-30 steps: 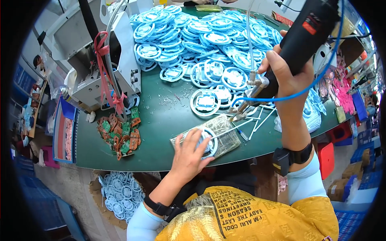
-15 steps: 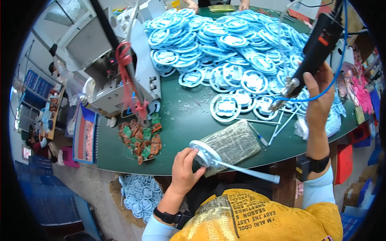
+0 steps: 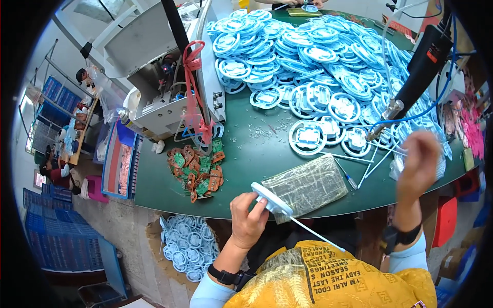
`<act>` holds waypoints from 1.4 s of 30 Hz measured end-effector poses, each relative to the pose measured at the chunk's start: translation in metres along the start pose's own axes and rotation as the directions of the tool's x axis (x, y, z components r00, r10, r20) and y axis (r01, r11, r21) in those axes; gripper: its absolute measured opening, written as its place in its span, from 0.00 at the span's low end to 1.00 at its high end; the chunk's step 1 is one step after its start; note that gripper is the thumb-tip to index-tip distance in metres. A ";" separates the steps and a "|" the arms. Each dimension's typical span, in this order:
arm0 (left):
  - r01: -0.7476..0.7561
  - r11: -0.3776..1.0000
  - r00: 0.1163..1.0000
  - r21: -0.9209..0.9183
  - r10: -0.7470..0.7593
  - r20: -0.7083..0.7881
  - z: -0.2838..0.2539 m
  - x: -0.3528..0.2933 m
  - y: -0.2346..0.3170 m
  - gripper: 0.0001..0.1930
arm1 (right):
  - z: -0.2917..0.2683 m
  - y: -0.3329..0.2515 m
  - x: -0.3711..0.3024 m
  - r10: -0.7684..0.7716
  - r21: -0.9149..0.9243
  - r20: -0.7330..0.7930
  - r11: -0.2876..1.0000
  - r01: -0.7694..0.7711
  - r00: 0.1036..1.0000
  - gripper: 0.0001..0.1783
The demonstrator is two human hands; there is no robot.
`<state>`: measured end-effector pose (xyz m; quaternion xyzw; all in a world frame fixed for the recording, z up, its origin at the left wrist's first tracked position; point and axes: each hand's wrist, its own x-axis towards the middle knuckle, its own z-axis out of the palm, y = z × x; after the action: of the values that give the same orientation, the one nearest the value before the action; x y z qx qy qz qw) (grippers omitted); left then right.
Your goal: Assemble electronic toy components by inserting circuit boards into plastic housings and securing them with a power screwdriver.
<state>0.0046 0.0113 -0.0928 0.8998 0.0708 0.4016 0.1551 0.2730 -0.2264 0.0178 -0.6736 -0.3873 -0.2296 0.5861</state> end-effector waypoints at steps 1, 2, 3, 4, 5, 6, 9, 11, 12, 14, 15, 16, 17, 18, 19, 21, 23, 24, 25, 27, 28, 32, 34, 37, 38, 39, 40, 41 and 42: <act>-0.029 0.999 1.000 0.016 0.029 0.005 0.002 0.002 0.003 0.39 | 0.018 -0.018 -0.009 -0.070 -0.018 0.246 0.997 0.077 0.967 0.13; -0.025 1.000 1.000 0.012 0.025 0.005 0.002 0.002 0.005 0.39 | 0.039 -0.044 -0.012 -0.004 0.049 0.481 0.999 -0.022 0.877 0.12; -0.031 1.000 1.000 0.001 0.031 0.001 0.002 0.004 0.009 0.38 | 0.052 -0.053 -0.021 0.033 0.043 0.661 0.996 -0.082 0.749 0.18; -0.039 0.999 0.999 -0.009 0.039 -0.002 0.003 0.006 0.013 0.37 | 0.066 -0.055 -0.032 0.012 0.048 0.762 0.996 -0.076 0.648 0.22; -0.032 0.999 0.999 -0.024 0.032 -0.007 0.007 0.004 0.011 0.37 | 0.081 -0.056 -0.046 0.011 0.066 0.793 0.993 -0.103 0.609 0.23; -0.037 0.998 0.999 -0.041 0.036 -0.014 0.009 0.005 0.015 0.37 | 0.088 -0.056 -0.056 -0.013 0.078 0.800 0.993 -0.083 0.600 0.20; -0.047 0.997 0.999 -0.063 0.046 -0.026 0.013 0.005 0.020 0.36 | 0.092 -0.053 -0.070 -0.011 0.082 0.835 0.991 -0.106 0.549 0.16; -0.049 0.996 0.998 -0.068 0.047 -0.029 0.014 0.003 0.021 0.35 | 0.092 -0.052 -0.073 -0.040 0.123 0.810 0.987 -0.102 0.585 0.13; -0.017 0.996 1.000 -0.090 0.016 -0.016 0.014 0.001 0.021 0.34 | 0.092 -0.052 -0.073 -0.039 0.120 0.811 0.988 -0.101 0.584 0.13; 0.016 0.993 1.000 -0.116 -0.017 -0.002 0.014 0.000 0.021 0.33 | 0.091 -0.051 -0.071 -0.096 0.150 0.790 0.988 -0.040 0.606 0.13; 0.112 0.980 0.993 -0.163 -0.115 -0.010 0.011 0.002 0.022 0.33 | 0.090 -0.050 -0.071 -0.093 0.146 0.791 0.988 -0.039 0.604 0.13; 0.205 0.956 0.977 -0.211 -0.213 -0.014 0.009 0.004 0.022 0.33 | 0.088 -0.049 -0.071 -0.086 0.136 0.807 0.990 -0.042 0.584 0.12; 0.283 0.933 0.958 -0.224 -0.284 0.032 0.004 0.006 0.023 0.31 | 0.085 -0.048 -0.071 -0.079 0.126 0.823 0.991 -0.045 0.563 0.12; 0.286 0.933 0.958 -0.221 -0.287 0.027 0.003 0.004 0.019 0.31 | 0.084 -0.049 -0.071 -0.084 0.130 0.824 0.991 -0.043 0.560 0.12; 0.469 0.757 0.881 -0.456 -0.434 0.186 0.003 -0.001 0.014 0.30 | 0.080 -0.050 -0.071 -0.030 0.122 0.827 0.984 -0.127 0.561 0.11; 0.660 0.257 0.708 -0.706 -0.527 0.470 0.002 -0.009 0.015 0.25 | 0.070 -0.048 -0.070 0.076 0.101 0.847 0.948 -0.301 0.526 0.09; 0.679 0.258 0.704 -0.688 -0.495 0.509 -0.007 -0.009 0.018 0.23 | 0.065 -0.045 -0.072 0.128 0.106 0.843 0.912 -0.396 0.522 0.09; 0.699 0.261 0.698 -0.666 -0.453 0.554 -0.011 -0.008 0.020 0.20 | 0.060 -0.043 -0.075 0.190 0.108 0.834 0.865 -0.491 0.517 0.09; 0.679 0.340 0.726 -0.650 -0.443 0.526 -0.014 -0.005 0.018 0.15 | 0.058 -0.036 -0.085 0.205 0.123 0.832 0.838 -0.532 0.515 0.12; 0.625 0.422 0.779 -0.656 -0.391 0.490 -0.020 0.003 0.019 0.14 | 0.055 -0.029 -0.097 0.193 0.127 0.831 0.848 -0.515 0.522 0.15; 0.562 0.508 0.827 -0.653 -0.334 0.452 -0.023 0.007 0.021 0.13 | 0.054 -0.026 -0.102 0.163 0.137 0.827 0.870 -0.473 0.539 0.17; 0.468 0.640 0.878 -0.610 -0.253 0.407 -0.027 0.012 0.024 0.14 | 0.054 -0.028 -0.104 0.133 0.156 0.799 0.896 -0.416 0.586 0.21; 0.474 0.644 0.875 -0.601 -0.268 0.403 -0.026 0.009 0.023 0.14 | 0.055 -0.033 -0.095 0.039 0.204 0.772 0.930 -0.304 0.635 0.25; 0.462 0.678 0.880 -0.572 -0.269 0.392 -0.026 0.006 0.022 0.15 | 0.053 -0.041 -0.083 0.025 0.193 0.786 0.939 -0.284 0.617 0.27; 0.444 0.704 0.886 -0.554 -0.254 0.388 -0.026 0.005 0.021 0.15 | 0.052 -0.046 -0.079 0.057 0.173 0.809 0.928 -0.330 0.586 0.27; 0.446 0.705 0.885 -0.551 -0.255 0.390 -0.027 0.005 0.022 0.15 | 0.053 -0.050 -0.077 0.061 0.164 0.814 0.930 -0.330 0.578 0.23; 0.434 0.708 0.887 -0.557 -0.229 0.400 -0.027 0.005 0.023 0.16 | 0.054 -0.048 -0.079 0.060 0.167 0.814 0.928 -0.333 0.578 0.23; 0.423 0.710 0.889 -0.563 -0.204 0.410 -0.027 0.006 0.024 0.17 | 0.056 -0.044 -0.083 0.002 0.192 0.799 0.947 -0.259 0.601 0.21; 0.425 0.711 0.887 -0.559 -0.207 0.412 -0.028 0.009 0.027 0.17 | 0.057 -0.041 -0.086 -0.057 0.215 0.783 0.959 -0.184 0.619 0.19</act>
<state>-0.0099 -0.0053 -0.0601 0.8197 0.0599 0.2174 0.5265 0.1812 -0.1921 -0.0345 -0.6315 -0.6069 0.1633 0.4540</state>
